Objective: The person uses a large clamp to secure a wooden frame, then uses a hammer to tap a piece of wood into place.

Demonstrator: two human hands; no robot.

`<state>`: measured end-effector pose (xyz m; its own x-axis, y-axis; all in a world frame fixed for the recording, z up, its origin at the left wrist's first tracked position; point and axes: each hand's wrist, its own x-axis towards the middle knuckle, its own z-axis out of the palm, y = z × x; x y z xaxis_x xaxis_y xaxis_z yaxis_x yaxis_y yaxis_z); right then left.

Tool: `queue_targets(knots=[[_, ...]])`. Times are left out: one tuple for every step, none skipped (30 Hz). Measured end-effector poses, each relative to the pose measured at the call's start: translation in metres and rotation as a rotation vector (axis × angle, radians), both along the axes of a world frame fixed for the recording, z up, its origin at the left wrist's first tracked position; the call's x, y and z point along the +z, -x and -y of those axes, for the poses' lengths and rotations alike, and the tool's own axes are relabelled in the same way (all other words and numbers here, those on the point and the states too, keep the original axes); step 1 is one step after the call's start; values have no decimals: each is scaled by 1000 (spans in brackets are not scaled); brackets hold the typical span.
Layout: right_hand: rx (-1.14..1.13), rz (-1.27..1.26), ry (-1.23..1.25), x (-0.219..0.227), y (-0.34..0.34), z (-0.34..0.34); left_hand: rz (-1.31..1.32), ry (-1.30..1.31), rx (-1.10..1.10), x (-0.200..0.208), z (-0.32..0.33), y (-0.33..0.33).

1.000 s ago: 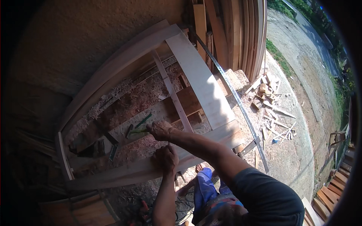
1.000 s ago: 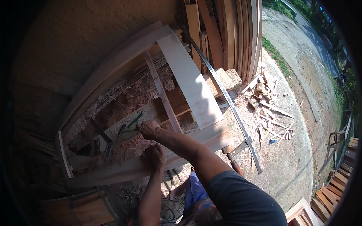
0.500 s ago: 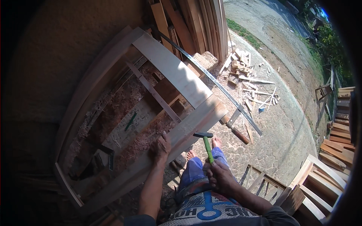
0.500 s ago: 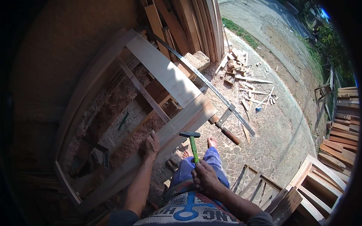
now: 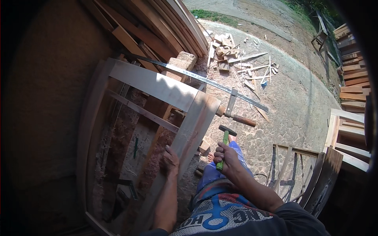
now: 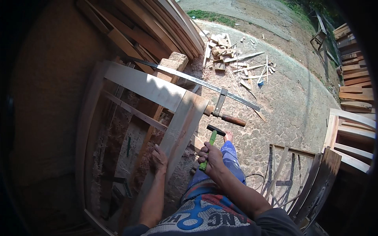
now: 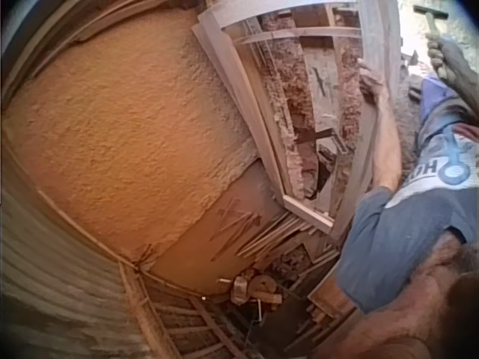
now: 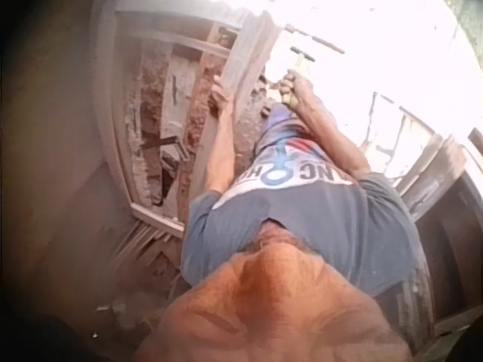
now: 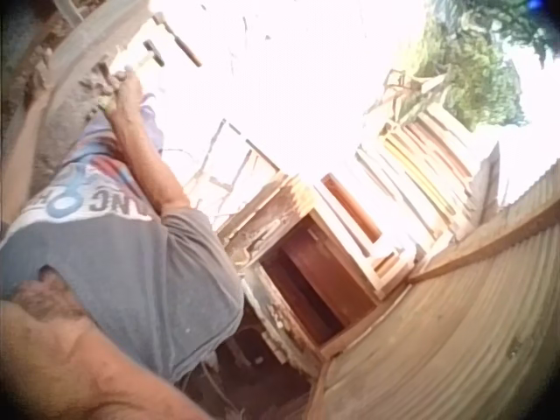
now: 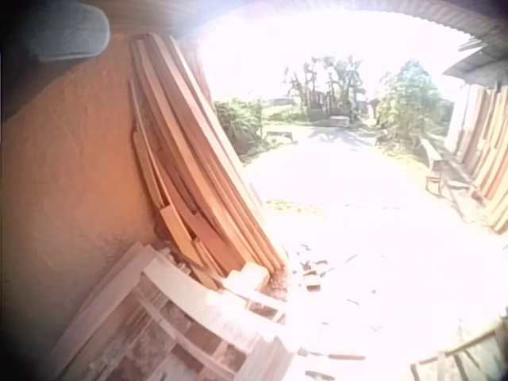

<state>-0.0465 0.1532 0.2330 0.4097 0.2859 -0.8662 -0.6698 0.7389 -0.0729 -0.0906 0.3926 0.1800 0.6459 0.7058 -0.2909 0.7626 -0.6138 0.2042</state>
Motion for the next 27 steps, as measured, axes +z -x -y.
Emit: queue_targets(knots=[[-19, -4, -93, -2, -4, 0, 7, 4, -4, 4, 1, -2], [-54, -17, -103, -2, -4, 1, 15, 9, -8, 9, 3, -4], [-88, -30, -112, -3, -4, 3, 22, 13, -10, 12, 5, -5], [-117, -43, -124, -4, -4, 2, 20, 12, -11, 10, 3, -4], [-145, -58, -136, -6, -3, 3, 19, 10, -12, 6, 1, -1], [-210, -42, -75, -13, -1, 13, 17, 9, -11, 3, -1, 0], [-302, -51, -16, -17, -3, 15, 12, 2, -10, 4, 1, 0], [-392, -59, 45, -22, -6, 15, 7, -5, -9, 6, 4, -2], [-482, -68, 106, -28, -9, 16, 1, -12, -7, 7, 4, -4], [-427, -135, 217, 1, -16, -18, 0, -11, -13, 4, 3, -2], [-118, -46, 152, 6, -12, -31, 7, -6, -20, 3, 4, -4], [-2, 12, 78, 6, -13, -31, 20, -6, -15, 3, 5, -4], [105, 66, -4, 3, -14, -34, 40, -4, -19, -1, 3, -1], [105, 69, 13, 1, -15, -28, 70, -2, -17, -7, -1, 2], [104, 72, 30, -1, -16, -16, 99, -1, -15, -13, -5, 4], [-6, 39, 29, -1, -17, -8, 99, -3, -10, -16, -6, 6], [-128, -7, 96, -3, -18, -10, 99, -5, -5, -19, -7, 7], [-250, -52, 163, -4, -20, -13, 99, -7, 2, -22, -8, 8], [-375, -102, 230, -3, -20, -16, 83, -7, -4, -22, -7, 7], [-300, -126, 249, 0, -20, -33, 67, -7, -8, -22, -6, 5], [97, 47, -20, -8, -18, -33, 51, -7, -13, -22, -5, 3], [115, 64, 21, 0, -18, -35, 49, -13, -16, -18, -4, 3], [131, 82, 62, 9, -18, -37, 47, -19, -20, -14, -3, 3], [199, 92, 66, 7, -14, -26, 45, -25, -25, -9, -2, 2], [269, 106, 74, 4, -10, -7, 45, -27, -14, -3, -2, 2], [251, 76, -10, -9, -6, 9, 42, -21, -11, 0, 1, 1], [274, 61, -6, -15, -2, 21, 38, -18, -2, 3, 2, 1]])
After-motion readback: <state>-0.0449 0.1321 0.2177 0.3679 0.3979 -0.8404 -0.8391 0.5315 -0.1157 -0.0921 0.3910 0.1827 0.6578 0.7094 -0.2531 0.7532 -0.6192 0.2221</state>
